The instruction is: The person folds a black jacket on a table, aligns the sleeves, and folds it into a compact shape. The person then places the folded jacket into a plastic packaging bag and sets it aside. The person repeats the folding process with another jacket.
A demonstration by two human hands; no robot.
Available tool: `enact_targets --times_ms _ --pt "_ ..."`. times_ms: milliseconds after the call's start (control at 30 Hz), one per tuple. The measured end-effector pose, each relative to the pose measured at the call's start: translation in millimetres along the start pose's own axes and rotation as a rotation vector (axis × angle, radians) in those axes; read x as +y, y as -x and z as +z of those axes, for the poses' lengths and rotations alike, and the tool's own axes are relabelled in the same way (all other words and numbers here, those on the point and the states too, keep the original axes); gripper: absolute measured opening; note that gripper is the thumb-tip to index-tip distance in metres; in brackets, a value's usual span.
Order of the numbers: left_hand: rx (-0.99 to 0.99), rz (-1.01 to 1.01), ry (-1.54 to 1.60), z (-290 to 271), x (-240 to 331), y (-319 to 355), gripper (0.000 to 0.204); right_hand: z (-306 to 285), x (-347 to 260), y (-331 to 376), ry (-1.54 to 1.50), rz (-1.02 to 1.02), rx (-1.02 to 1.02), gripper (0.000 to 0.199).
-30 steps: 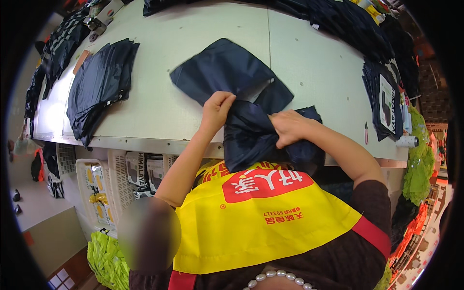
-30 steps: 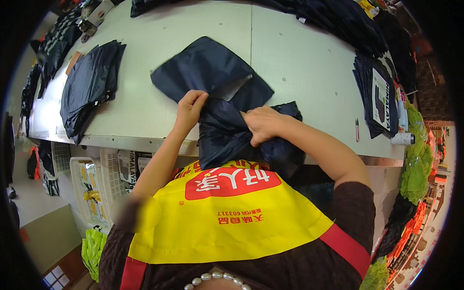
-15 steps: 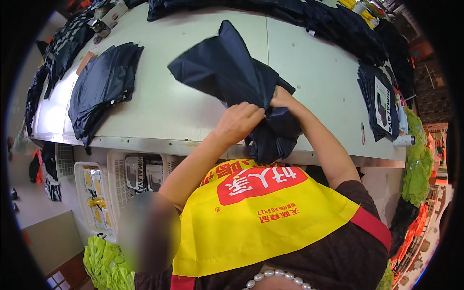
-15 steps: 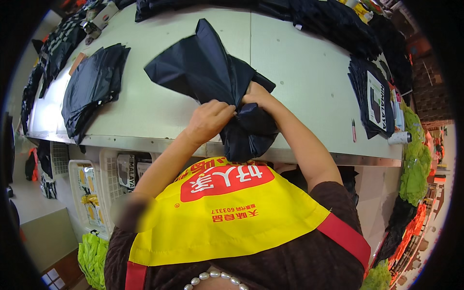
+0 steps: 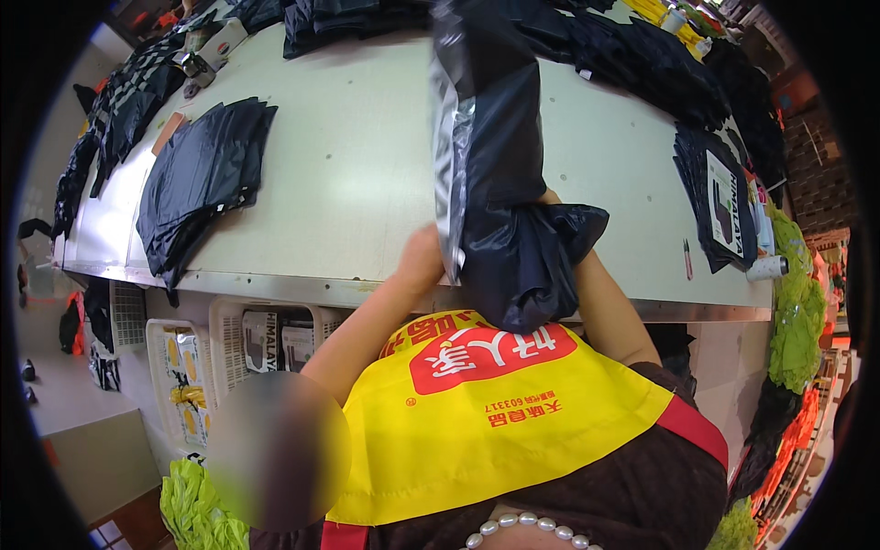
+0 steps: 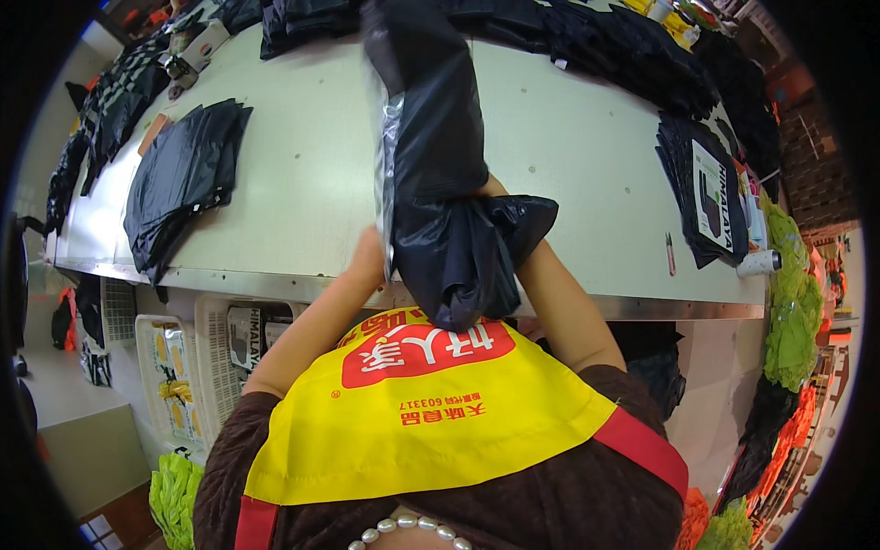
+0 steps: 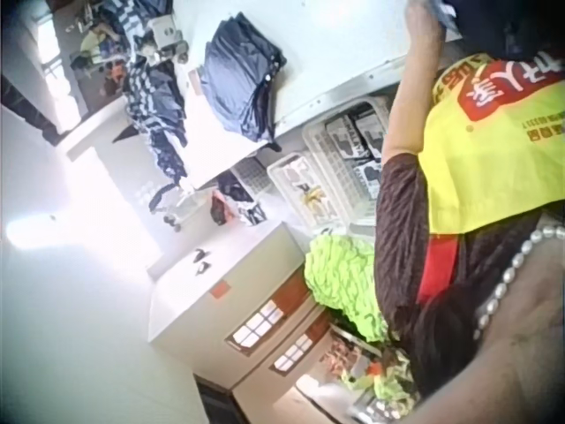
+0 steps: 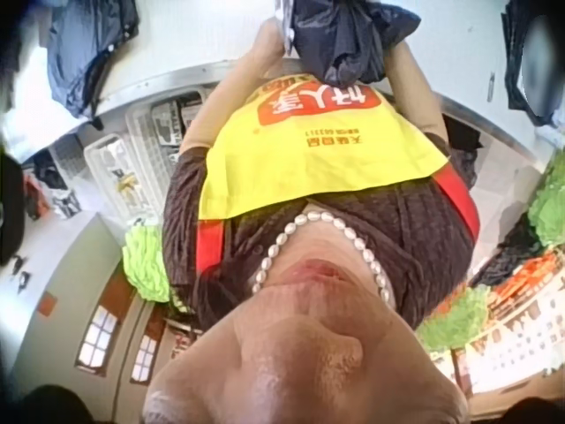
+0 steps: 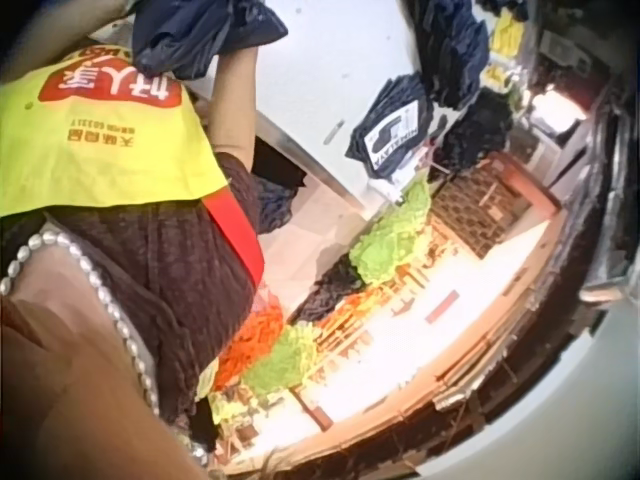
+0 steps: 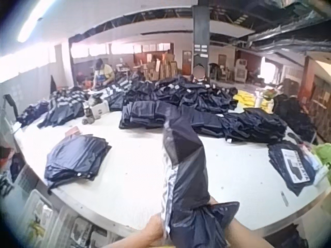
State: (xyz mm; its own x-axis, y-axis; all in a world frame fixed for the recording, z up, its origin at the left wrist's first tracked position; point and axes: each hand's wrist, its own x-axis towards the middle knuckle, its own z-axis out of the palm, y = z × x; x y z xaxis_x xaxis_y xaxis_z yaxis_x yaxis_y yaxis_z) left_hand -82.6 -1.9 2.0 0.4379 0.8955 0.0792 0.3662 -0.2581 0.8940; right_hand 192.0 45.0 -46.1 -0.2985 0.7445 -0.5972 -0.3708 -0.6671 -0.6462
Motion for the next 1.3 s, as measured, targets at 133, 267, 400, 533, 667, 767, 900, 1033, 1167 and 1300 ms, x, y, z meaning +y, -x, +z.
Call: enact_targets --times_ms 133,267,400,533,667,767,900,1033,1167,1300 --pt "-0.260 0.196 -0.591 -9.5 27.2 40.4 0.013 7.5 -9.2 16.8 0.125 -0.112 0.024 0.031" --pt "-0.155 0.141 -0.559 -44.5 71.7 55.4 0.014 26.7 -0.6 9.6 0.406 -0.361 0.077 0.030" --pt "-0.037 -0.073 -0.310 -40.7 72.6 57.3 0.014 40.0 0.6 -5.2 0.662 -0.551 0.153 0.031" --pt "-0.132 -0.217 0.003 -8.0 51.0 52.8 0.023 41.6 -20.8 -29.7 0.859 -0.639 0.199 0.032" --pt "-0.266 -0.464 0.261 31.2 4.4 25.1 0.041 35.3 -38.5 -55.6 1.032 -0.672 0.210 0.033" --pt "-0.199 -0.389 0.210 31.9 3.3 14.6 0.041 59.3 -70.3 -16.7 1.353 -0.397 0.118 0.037" --pt "-0.173 -0.395 0.318 28.5 5.9 12.2 0.039 116.5 -79.0 87.5 1.356 -0.399 0.284 0.046" --pt "-0.186 -0.404 0.689 25.5 19.5 5.2 0.038 137.9 -6.8 136.5 1.460 -0.959 0.508 0.087" --pt "-0.399 -0.342 0.399 29.0 2.6 5.1 0.027 122.4 20.5 112.0 1.715 -0.871 0.531 0.112" --pt "-0.402 -0.411 0.380 18.7 -14.1 -4.4 0.023 121.5 22.6 88.6 1.865 -0.883 0.419 0.107"
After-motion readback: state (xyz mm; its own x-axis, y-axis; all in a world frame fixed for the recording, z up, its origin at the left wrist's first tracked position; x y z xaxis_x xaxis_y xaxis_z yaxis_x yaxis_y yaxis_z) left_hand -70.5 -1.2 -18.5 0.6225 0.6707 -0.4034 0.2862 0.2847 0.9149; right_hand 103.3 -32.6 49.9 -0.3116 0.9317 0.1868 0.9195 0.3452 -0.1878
